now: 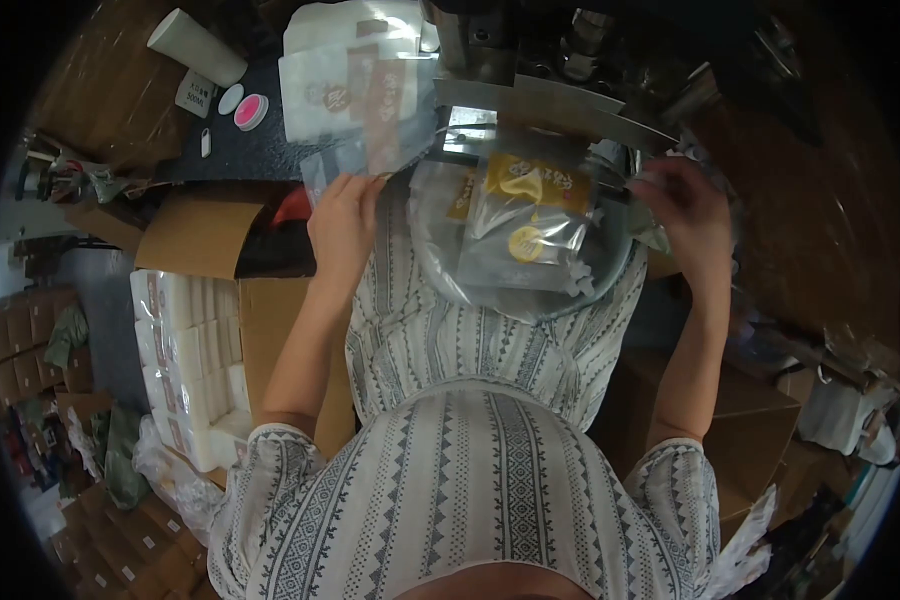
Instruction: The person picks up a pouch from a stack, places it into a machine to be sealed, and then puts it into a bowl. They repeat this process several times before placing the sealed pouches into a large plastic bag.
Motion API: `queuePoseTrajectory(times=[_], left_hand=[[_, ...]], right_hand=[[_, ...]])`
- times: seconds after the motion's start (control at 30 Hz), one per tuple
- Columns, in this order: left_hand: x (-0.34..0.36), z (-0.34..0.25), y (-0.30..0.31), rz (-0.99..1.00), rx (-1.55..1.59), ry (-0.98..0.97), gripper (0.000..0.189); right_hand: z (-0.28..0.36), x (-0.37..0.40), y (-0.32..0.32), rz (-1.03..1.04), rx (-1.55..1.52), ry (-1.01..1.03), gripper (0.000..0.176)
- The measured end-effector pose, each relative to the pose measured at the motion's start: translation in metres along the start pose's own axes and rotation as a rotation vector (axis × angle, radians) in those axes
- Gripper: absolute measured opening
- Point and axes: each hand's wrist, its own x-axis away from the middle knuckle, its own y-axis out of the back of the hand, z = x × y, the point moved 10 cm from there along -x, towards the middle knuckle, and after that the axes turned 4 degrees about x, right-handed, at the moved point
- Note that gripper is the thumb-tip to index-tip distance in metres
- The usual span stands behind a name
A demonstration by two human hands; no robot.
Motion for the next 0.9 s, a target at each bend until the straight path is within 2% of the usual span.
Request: queuePoseTrajectory(times=[0.03,0.07,0.17,0.23,0.27,0.33,0.4,0.47,0.53,0.57,0.6,0.63,0.67,0.7,0.73,0.77,0.83,0.87,0.9], left_hand=[[0.005,-0.017,0.009,-0.069,0.031,-0.022,0.014],[0.007,-0.028,0.018,-0.139,0.061,-0.046,0.009],[0.005,-0.024,0.024,-0.106,0.174,0.005,0.009],[0.006,-0.018,0.022,-0.061,0.226,0.063,0.009],[0.007,-0.013,0.017,-0.013,0.279,0.119,0.008],[0.008,-0.022,0.019,-0.033,0.314,0.058,0.009],[0.012,-0.034,0.021,-0.053,0.348,0.0,0.009],[0.014,-0.053,0.015,0.044,0.364,-0.103,0.01],[0.018,-0.066,0.004,0.102,0.39,-0.173,0.011],[0.022,-0.077,-0.005,0.156,0.413,-0.243,0.011],[0.023,-0.08,-0.011,0.156,0.414,-0.241,0.011],[0.023,-0.084,-0.027,0.236,0.478,-0.221,0.012],[0.022,-0.09,-0.041,0.317,0.543,-0.202,0.013],[0.014,-0.097,-0.046,0.309,0.544,-0.211,0.013],[0.011,-0.087,-0.067,0.434,0.788,0.071,0.016],[0.016,-0.08,-0.091,0.555,1.022,0.366,0.02],[-0.007,-0.079,-0.106,0.535,1.067,0.404,0.023],[-0.012,-0.077,-0.113,0.523,1.11,0.449,0.026],[-0.011,-0.078,-0.117,0.526,1.111,0.451,0.026]], right_hand=[[0.02,0.002,-0.016,0.096,-0.147,0.122,0.021],[0.028,0.003,-0.027,0.095,-0.148,0.124,0.021],[0.059,0.005,-0.061,0.141,-0.115,0.245,0.023],[0.083,0.01,-0.066,0.058,0.066,0.438,0.025],[0.085,0.01,-0.07,0.056,0.066,0.438,0.025],[0.098,0.017,-0.073,-0.01,0.156,0.587,0.025],[0.101,0.018,-0.078,0.024,0.166,0.6,0.025],[0.102,0.017,-0.08,0.057,0.181,0.615,0.025],[0.095,0.018,-0.091,0.294,0.001,0.574,0.027],[0.094,0.017,-0.089,0.296,0.002,0.574,0.027],[0.082,0.013,-0.09,0.345,-0.013,0.47,0.029],[0.07,0.011,-0.091,0.391,-0.027,0.365,0.031],[0.065,0.011,-0.087,0.389,-0.025,0.365,0.031],[0.055,0.003,-0.073,0.267,-0.034,0.304,0.03],[0.044,-0.001,-0.058,0.152,-0.045,0.236,0.029],[0.039,0.001,-0.051,0.151,-0.042,0.235,0.029],[0.032,0.006,-0.022,0.002,0.114,0.247,0.026],[0.027,0.01,-0.012,0.003,0.116,0.244,0.026],[0.023,0.014,0.002,-0.058,0.285,0.228,0.025]])
